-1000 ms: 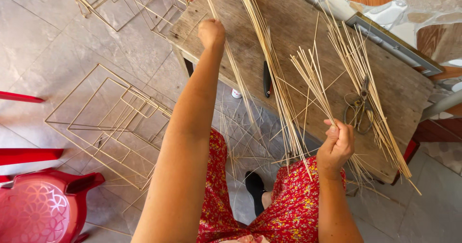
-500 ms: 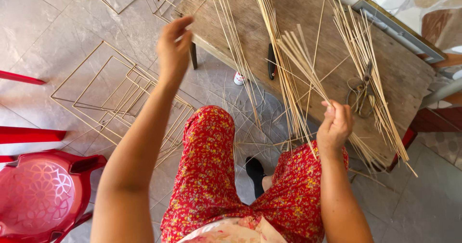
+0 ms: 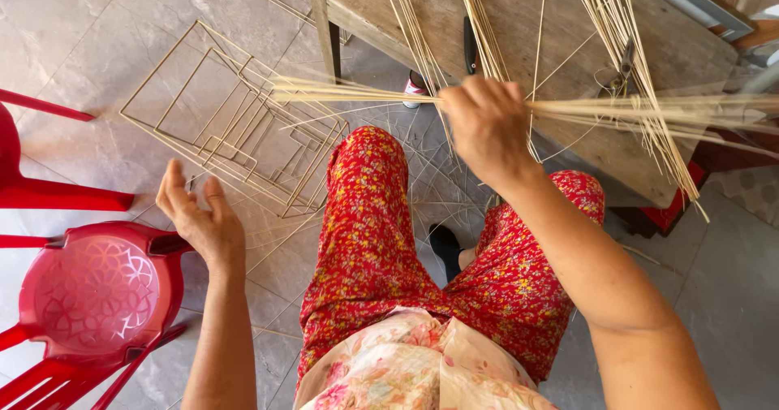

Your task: The person sits cross-legged and uses a knife to split bamboo strips, then arranges them into a rectangular frame. They continue to weave the strips together by hand, forming a basket-like structure.

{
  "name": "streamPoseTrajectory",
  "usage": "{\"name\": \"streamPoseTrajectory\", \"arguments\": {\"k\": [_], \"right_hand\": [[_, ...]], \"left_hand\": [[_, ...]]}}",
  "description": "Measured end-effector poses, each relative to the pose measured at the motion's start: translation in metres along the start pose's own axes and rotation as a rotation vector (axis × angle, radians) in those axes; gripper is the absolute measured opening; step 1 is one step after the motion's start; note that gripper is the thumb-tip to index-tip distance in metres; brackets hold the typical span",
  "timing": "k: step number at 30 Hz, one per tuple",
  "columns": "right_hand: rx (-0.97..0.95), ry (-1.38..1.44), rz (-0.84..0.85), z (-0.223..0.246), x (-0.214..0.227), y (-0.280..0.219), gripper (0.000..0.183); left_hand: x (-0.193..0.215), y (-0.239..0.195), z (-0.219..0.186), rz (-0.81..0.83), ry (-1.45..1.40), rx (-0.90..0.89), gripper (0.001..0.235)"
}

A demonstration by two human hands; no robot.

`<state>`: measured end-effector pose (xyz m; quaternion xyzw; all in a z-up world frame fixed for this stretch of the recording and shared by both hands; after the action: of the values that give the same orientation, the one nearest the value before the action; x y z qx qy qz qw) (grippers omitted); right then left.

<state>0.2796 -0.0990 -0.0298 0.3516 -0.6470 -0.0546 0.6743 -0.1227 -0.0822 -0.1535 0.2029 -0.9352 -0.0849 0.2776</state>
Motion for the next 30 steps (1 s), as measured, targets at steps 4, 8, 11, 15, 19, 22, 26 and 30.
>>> {"name": "streamPoseTrajectory", "arguments": {"k": [4, 8, 11, 15, 19, 22, 26, 30], "right_hand": [[0.060, 0.066, 0.035, 0.032, -0.035, 0.037, 0.010], [0.074, 0.164, 0.022, 0.061, -0.051, 0.048, 0.007], [0.089, 0.187, 0.073, 0.075, -0.063, 0.051, 0.009], [0.110, 0.190, 0.087, 0.082, -0.074, 0.050, 0.006], [0.102, 0.218, 0.127, 0.081, -0.086, 0.051, 0.007], [0.084, 0.215, 0.156, 0.076, -0.091, 0.047, 0.009], [0.087, 0.208, 0.176, 0.073, -0.092, 0.041, 0.012], [0.061, 0.234, 0.185, 0.075, -0.091, 0.034, 0.013]], "left_hand": [[-0.023, -0.008, 0.067, 0.098, -0.395, 0.321, 0.061], [-0.071, -0.031, 0.087, 0.276, -0.374, 0.465, 0.063], [-0.092, -0.032, 0.088, 0.202, -0.431, 0.467, 0.072], [-0.115, -0.029, 0.096, 0.292, -0.904, 0.689, 0.075], [-0.112, -0.026, 0.107, 0.338, -0.880, 0.723, 0.052], [-0.090, -0.022, 0.114, 0.279, -0.712, 0.590, 0.032], [-0.053, -0.016, 0.127, 0.345, -0.716, 0.568, 0.025], [-0.021, -0.006, 0.140, 0.399, -0.573, 0.562, 0.028]]}}
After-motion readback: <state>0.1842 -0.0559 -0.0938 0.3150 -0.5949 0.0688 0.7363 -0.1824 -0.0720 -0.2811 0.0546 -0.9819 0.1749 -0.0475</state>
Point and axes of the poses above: each hand's wrist, its own y-axis towards the middle knuckle, its own x-axis out of the back of the hand, z = x × y, the point moved 5 cm from there along y, towards the middle knuckle, and after that the axes turned 6 degrees about x, right-handed, at the moved point
